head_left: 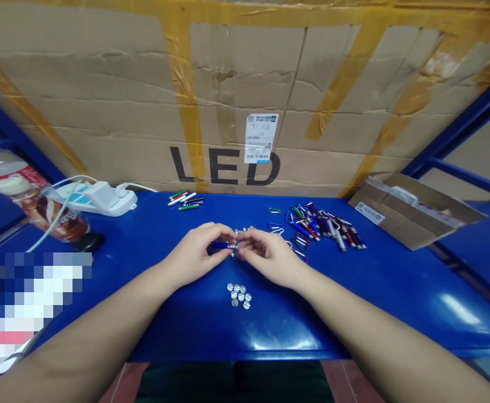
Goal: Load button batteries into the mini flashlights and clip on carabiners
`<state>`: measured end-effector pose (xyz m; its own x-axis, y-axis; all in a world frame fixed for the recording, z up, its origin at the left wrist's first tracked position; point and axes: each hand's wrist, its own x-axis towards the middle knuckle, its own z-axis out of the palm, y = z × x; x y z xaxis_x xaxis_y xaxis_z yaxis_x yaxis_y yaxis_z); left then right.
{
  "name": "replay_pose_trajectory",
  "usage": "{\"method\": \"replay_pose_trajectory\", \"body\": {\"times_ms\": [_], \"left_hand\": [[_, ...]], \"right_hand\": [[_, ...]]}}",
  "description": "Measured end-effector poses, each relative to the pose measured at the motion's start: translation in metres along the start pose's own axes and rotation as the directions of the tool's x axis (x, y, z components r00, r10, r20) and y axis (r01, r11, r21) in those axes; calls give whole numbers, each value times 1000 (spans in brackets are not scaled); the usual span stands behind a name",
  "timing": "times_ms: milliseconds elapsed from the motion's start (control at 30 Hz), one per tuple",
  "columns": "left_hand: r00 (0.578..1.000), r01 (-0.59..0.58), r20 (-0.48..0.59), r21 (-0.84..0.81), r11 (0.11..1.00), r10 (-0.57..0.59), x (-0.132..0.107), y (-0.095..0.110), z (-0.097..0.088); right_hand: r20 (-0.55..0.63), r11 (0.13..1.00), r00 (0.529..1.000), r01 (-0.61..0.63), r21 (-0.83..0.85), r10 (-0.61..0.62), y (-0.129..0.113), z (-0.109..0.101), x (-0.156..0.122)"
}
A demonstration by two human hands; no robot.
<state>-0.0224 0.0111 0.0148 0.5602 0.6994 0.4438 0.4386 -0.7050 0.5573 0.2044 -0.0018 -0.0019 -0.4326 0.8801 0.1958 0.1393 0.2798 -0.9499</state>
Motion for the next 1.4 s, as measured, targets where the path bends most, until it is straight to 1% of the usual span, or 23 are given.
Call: {"method": "replay_pose_trajectory", "body": {"times_ms": [33, 100, 167, 233, 333, 467, 633, 767, 833, 933, 1067, 1133, 1200, 1267, 1333, 1400], "left_hand": [[999, -39, 9, 23, 999, 39, 1, 0, 1], [992, -121, 40, 55, 991, 119, 3, -1, 3], [982, -184, 65, 67, 981, 179, 5, -2, 4], [973, -224, 73, 81, 971, 219, 6, -3, 6], [963, -266, 71, 133, 955, 259, 6, -2, 8], [957, -290, 68, 167, 942, 282, 5, -1, 10], [966, -256, 77, 135, 957, 247, 6, -1, 9], [976, -216, 57, 131, 967, 211, 5, -2, 8], [981, -192, 38, 148, 970, 188, 5, -3, 7], [988, -152, -4, 146, 978, 154, 5, -4, 6], [993, -112, -17, 80, 991, 113, 6, -6, 7], [995, -101, -13, 81, 992, 103, 6, -6, 6], [996, -81, -16, 93, 992, 82, 6, -7, 4], [999, -47, -16, 93, 995, 48, 5, -7, 2], [1000, -15, -15, 78, 997, 16, 4, -7, 0], [1000, 3, -23, 58, 998, -1, 3, -7, -1]], "right_hand": [[29, 987, 995, -97, 130, 94, 3, 1, 1], [89, 907, 965, -262, 328, 247, 7, 0, 3], [123, 818, 932, -358, 450, 341, 8, -2, 4], [140, 753, 909, -406, 518, 393, 9, -3, 5], [150, 696, 886, -441, 567, 440, 9, -4, 5], [139, 662, 869, -456, 595, 474, 9, -3, 5], [132, 675, 866, -463, 574, 481, 4, -3, 5], [120, 707, 885, -435, 557, 450, 3, -6, 5], [94, 770, 908, -399, 498, 409, 4, -9, 5], [1, 905, 950, -297, 304, 311, 8, -13, 5], [-7, 968, 973, -227, 103, 229, 10, -14, 6], [-35, 986, 989, -148, -82, 145, 9, -16, 6], [-64, 949, 997, -55, -310, 37, 6, -19, 5], [-65, 873, 997, -1, -488, -34, 4, -24, 4], [-49, 795, 997, 18, -607, -60, 2, -28, 3], [-20, 734, 999, 13, -679, -37, 1, -30, 2]]}}
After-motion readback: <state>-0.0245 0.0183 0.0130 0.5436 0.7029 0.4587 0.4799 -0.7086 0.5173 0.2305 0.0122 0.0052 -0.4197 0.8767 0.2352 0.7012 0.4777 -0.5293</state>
